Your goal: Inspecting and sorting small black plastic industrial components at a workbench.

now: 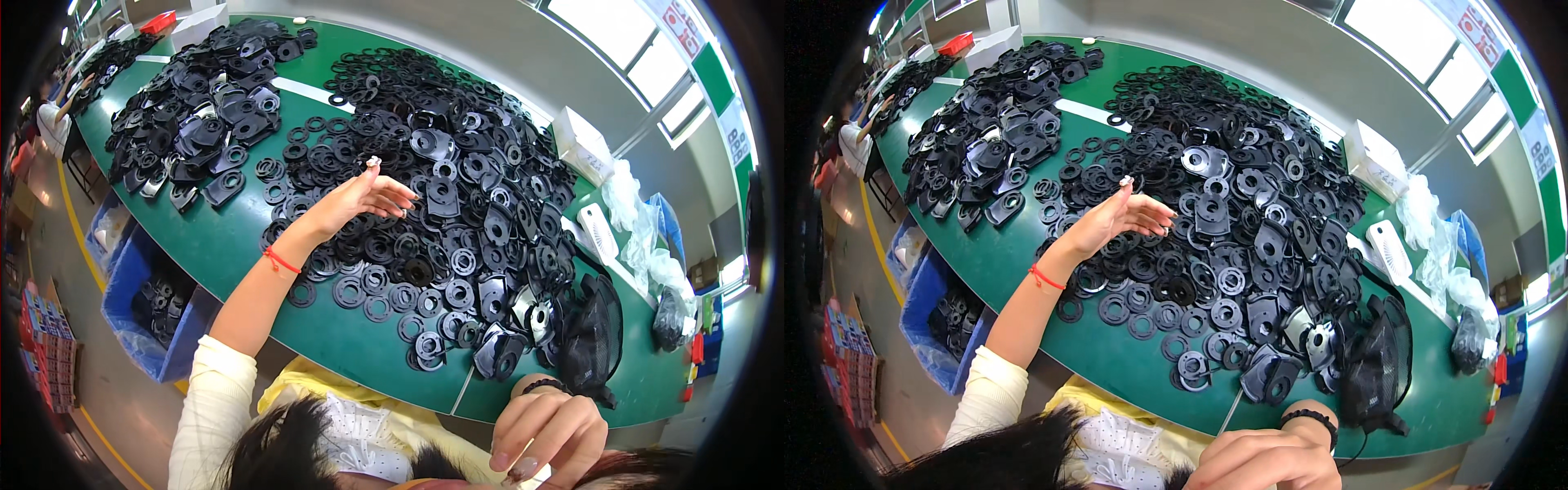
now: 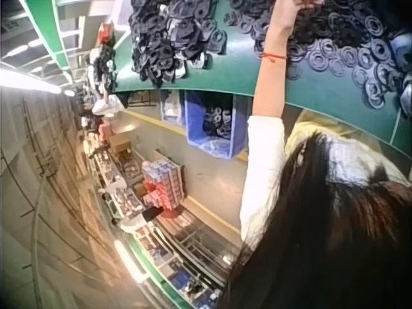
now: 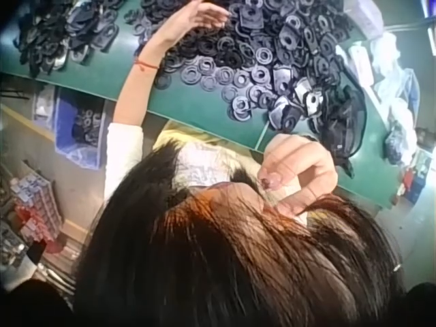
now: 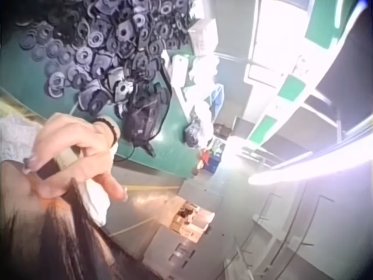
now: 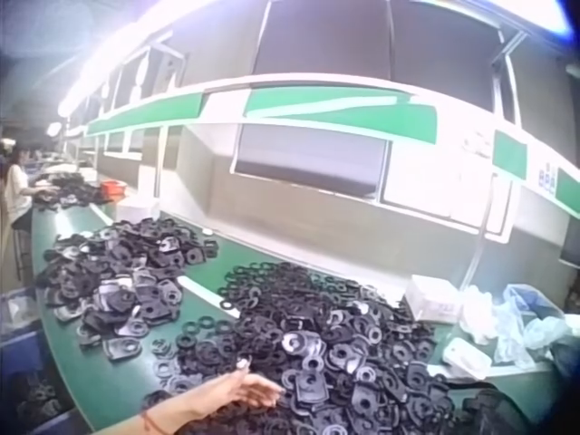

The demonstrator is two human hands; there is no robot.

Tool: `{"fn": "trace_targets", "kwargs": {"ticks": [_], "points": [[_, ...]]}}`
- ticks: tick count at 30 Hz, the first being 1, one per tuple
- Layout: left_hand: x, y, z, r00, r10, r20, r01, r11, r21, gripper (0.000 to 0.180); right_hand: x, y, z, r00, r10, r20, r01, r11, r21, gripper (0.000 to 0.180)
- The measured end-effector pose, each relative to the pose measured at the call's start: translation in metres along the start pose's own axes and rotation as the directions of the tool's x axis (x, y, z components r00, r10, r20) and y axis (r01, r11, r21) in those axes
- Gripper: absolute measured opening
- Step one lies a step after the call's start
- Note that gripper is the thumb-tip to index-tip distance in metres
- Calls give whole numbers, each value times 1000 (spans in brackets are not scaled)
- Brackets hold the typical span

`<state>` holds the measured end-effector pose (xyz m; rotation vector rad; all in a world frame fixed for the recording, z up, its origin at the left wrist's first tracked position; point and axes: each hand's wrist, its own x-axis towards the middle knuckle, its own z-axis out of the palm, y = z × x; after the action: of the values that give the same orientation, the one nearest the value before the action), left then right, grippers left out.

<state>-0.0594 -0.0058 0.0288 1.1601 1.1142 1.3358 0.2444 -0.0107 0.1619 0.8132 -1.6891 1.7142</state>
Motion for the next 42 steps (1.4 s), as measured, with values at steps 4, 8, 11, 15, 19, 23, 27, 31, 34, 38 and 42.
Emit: {"fn": "trace_targets", "kwargs": {"ticks": [4, 8, 11, 15, 19, 23, 27, 31, 34, 38, 42], "points": [[6, 2, 6, 1000, 6, 19, -6, 1000, -5, 76, 6, -8, -4, 998, 34, 49, -36, 998, 45, 10], [0, 1, 3, 1000, -8, -7, 8, 1000, 6, 76, -2, 1, -7, 1000, -9, 17, 10, 1000, -18, 28], [6, 4, 6, 1000, 11, 20, -11, 1000, -17, 72, -7, -1, -29, 993, -6, 117, 6, 1000, 4, 92], [5, -1, 2, 1000, 17, -12, -17, 1000, 18, 60, 22, 11, -72, 789, 606, 100, -511, 738, -441, 47], [4, -6, 2, 998, 62, -32, -59, 994, 90, 47, -17, 81, -115, 695, 623, -359, -507, 71, -859, 31], [6, 0, 10, 996, 58, -68, -49, 990, 130, 34, -43, 131, -141, 809, 351, -471, -427, -200, -882, 32], [6, -8, 8, 992, 72, -102, -58, 989, 137, 34, -53, 147, -151, 858, 344, -382, -326, -211, -921, 16], [6, -9, 10, 995, -72, -73, 75, 996, 40, 36, -38, 145, -137, 850, 233, -473, -483, -14, -875, 13], [6, -10, 17, 986, -165, -37, 164, 986, -33, 42, -33, 143, -132, 865, 193, -462, -499, 418, -759, 12], [7, -13, 22, 996, -84, -25, 82, 993, -85, 38, -29, 141, -121, 848, 354, -394, -528, 615, -585, 15], [8, -13, 20, 975, 55, -214, -66, 997, -46, 18, -27, 145, -114, 807, 471, -357, -562, 425, -710, 30]]}}
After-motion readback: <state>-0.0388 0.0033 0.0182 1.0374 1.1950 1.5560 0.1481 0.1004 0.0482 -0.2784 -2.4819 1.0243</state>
